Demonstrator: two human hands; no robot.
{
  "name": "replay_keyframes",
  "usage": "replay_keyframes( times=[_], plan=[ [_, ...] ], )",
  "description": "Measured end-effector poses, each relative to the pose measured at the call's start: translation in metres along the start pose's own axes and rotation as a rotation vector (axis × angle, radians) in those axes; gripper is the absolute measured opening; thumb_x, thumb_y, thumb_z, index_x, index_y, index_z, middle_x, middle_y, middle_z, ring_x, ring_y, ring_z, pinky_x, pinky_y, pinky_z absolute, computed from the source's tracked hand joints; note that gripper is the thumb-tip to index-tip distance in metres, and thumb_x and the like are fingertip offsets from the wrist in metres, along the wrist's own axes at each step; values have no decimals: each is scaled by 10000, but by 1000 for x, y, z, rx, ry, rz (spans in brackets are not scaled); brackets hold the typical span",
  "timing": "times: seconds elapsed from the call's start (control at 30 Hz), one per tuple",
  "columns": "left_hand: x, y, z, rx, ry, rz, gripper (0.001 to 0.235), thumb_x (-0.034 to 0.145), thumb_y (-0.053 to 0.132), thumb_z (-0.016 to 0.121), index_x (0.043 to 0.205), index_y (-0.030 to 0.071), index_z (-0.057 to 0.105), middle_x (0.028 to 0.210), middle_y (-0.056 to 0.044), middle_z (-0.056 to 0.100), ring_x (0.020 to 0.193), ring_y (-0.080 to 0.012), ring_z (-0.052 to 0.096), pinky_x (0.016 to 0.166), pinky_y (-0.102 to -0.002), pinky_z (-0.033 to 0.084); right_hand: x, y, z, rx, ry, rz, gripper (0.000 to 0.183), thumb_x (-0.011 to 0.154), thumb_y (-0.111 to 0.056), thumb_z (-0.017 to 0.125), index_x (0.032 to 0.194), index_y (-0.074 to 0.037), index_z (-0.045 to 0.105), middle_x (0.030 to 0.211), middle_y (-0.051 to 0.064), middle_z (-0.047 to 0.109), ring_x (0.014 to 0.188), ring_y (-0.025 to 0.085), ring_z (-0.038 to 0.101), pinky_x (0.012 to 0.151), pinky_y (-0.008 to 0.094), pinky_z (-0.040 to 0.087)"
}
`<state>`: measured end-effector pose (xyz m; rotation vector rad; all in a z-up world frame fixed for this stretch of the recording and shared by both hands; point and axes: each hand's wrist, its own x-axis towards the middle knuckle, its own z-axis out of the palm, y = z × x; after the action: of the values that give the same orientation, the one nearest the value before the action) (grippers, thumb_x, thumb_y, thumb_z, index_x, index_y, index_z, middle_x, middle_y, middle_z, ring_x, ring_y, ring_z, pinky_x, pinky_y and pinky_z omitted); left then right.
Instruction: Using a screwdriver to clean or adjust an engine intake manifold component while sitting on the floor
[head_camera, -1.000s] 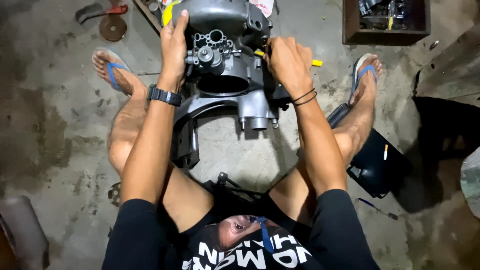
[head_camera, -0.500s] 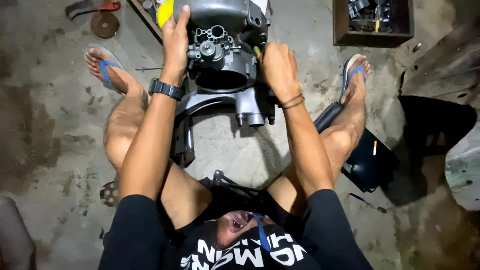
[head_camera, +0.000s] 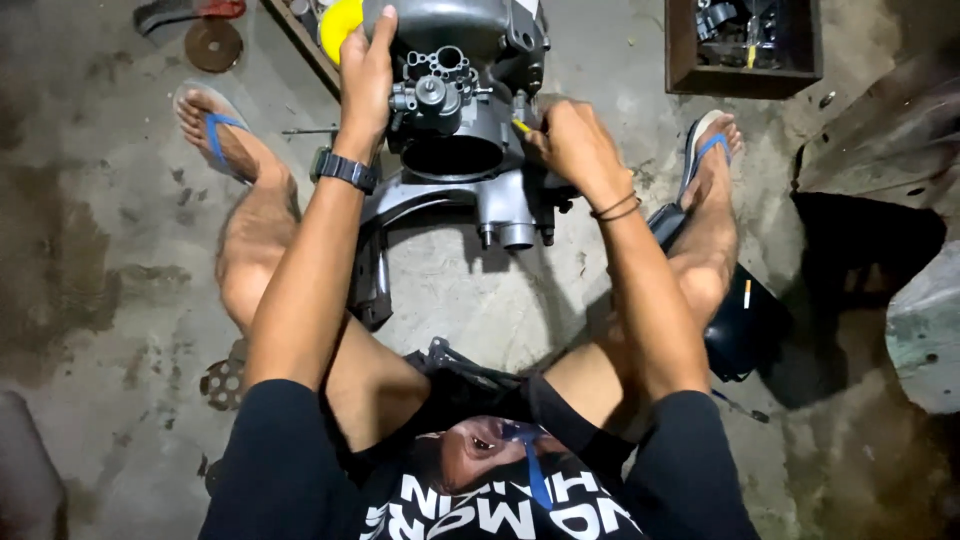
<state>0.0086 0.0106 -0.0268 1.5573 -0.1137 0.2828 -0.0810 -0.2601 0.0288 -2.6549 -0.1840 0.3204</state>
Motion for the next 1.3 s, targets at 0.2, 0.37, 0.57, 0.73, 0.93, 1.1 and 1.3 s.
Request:
replay_keyframes(
  times=[0.2, 0.37, 0.57, 0.73, 0.93, 1.1, 1.3],
  plan=[
    [4, 4, 4, -54, -21, 60, 268, 1024, 419, 542, 1038, 167, 631, 1013, 35, 652, 976, -81, 572, 930, -301, 461, 8, 77, 38, 109, 98, -84, 340, 1018, -201, 683, 780, -54, 490, 730, 146, 597, 702, 381, 527, 672, 489, 390],
    [7, -8, 2, -48, -12, 95, 283, 1027, 411, 554, 1070, 146, 643, 1075, 3, 676, 1036, -108, 592, 973, -313, 462, 4, 70, 53, 351, 155, -95, 117, 1013, -203, 677, 922, -134, 651, 794, -4, 610, 741, 144, 528, 688, 345, 394],
    [17, -27, -3, -66, 41, 113, 352, 1026, 392, 605, 1202, 95, 675, 1206, -43, 705, 1139, -134, 611, 1062, -326, 437, 21, 79, 70, 262, 291, -173, 167, 981, -213, 685, 875, -85, 663, 856, 104, 679, 799, 291, 619, 714, 439, 441],
    [14, -31, 3, -136, 58, -28, 204, 983, 402, 635, 992, 200, 660, 977, 49, 685, 924, -57, 593, 902, -279, 502, -14, 55, 69, 156, 324, -131, 293, 1037, -199, 619, 828, -18, 520, 808, 230, 622, 806, 505, 568, 752, 548, 411],
    [6, -16, 0, -118, 90, -111, 202, 973, 423, 633, 975, 221, 614, 985, 67, 628, 950, -79, 568, 906, -303, 459, -18, 48, 73, 276, 298, -129, 263, 1019, -151, 600, 787, -28, 581, 678, 152, 620, 619, 363, 591, 618, 501, 405],
    [7, -18, 4, -221, 96, -99, 208, 964, 370, 649, 973, 169, 702, 980, 39, 726, 904, -67, 647, 862, -266, 527, -27, 48, 62, 227, 281, 31, 292, 1025, -172, 596, 798, 11, 580, 764, 288, 657, 783, 540, 593, 691, 567, 407],
    [10, -26, 2, -143, 93, -76, 191, 982, 360, 606, 900, 199, 668, 911, 60, 682, 854, -54, 601, 813, -252, 497, -29, 37, 71, 403, 231, 26, 259, 1095, -140, 550, 858, -58, 617, 687, 37, 565, 483, 124, 444, 401, 241, 396]
  ],
)
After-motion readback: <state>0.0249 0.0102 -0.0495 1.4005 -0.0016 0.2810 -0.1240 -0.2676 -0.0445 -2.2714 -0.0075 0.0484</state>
